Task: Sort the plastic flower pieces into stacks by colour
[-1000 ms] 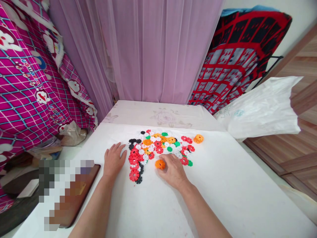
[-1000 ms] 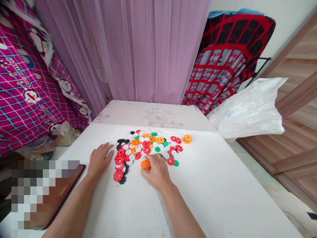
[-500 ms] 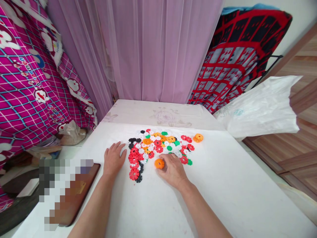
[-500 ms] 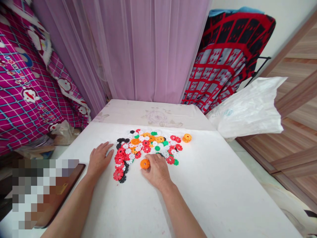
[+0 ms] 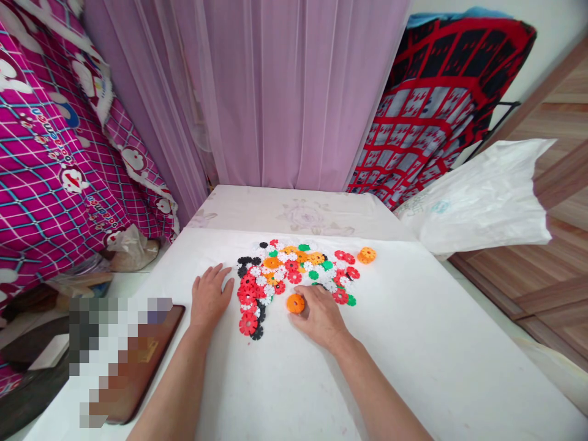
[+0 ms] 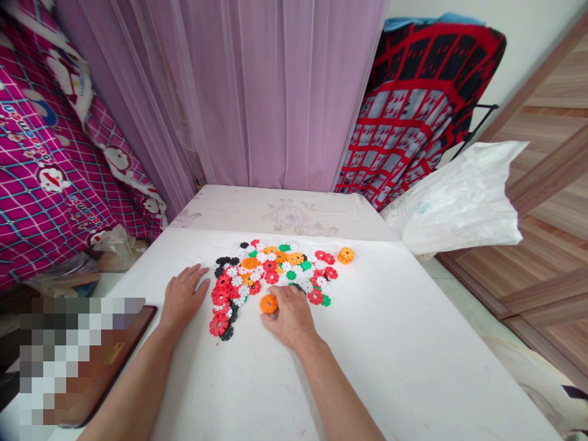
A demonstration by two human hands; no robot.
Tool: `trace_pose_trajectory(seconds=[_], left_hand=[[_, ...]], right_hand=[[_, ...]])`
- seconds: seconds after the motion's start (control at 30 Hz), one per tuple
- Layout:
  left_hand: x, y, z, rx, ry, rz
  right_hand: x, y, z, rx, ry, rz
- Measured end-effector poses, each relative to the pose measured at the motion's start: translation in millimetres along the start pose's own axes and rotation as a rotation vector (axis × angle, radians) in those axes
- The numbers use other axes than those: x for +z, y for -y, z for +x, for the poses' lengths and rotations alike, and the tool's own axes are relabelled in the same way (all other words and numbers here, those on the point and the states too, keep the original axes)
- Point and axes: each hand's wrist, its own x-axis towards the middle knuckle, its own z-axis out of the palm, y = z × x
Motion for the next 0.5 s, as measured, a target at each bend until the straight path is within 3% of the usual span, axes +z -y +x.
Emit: trace_pose_trajectory(seconds=[0.13, 0.23, 0.37, 0.5], left_hand=[[0.5, 0.2, -0.2, -0.007, 0.001, -0.002], [-0.4, -0.5, 0.2, -0.022, 0.013, -0.001], [-2.2, -1.8, 1.2, -0.036, 0.028, 0.001], [-3.2, -2.3, 1.3, -0.035, 0.022, -0.003]], right_hand=[[-10.6, -15.1, 16.2, 0.01, -0.064, 0.017], [-21.7, -40.4, 45.3, 0.144, -0.111, -0.087], [-30.5, -70.0, 80.8, 0.227, 0.022, -0.223], [-28.3, -80.3, 93.2, 0.237, 0.108, -0.226]])
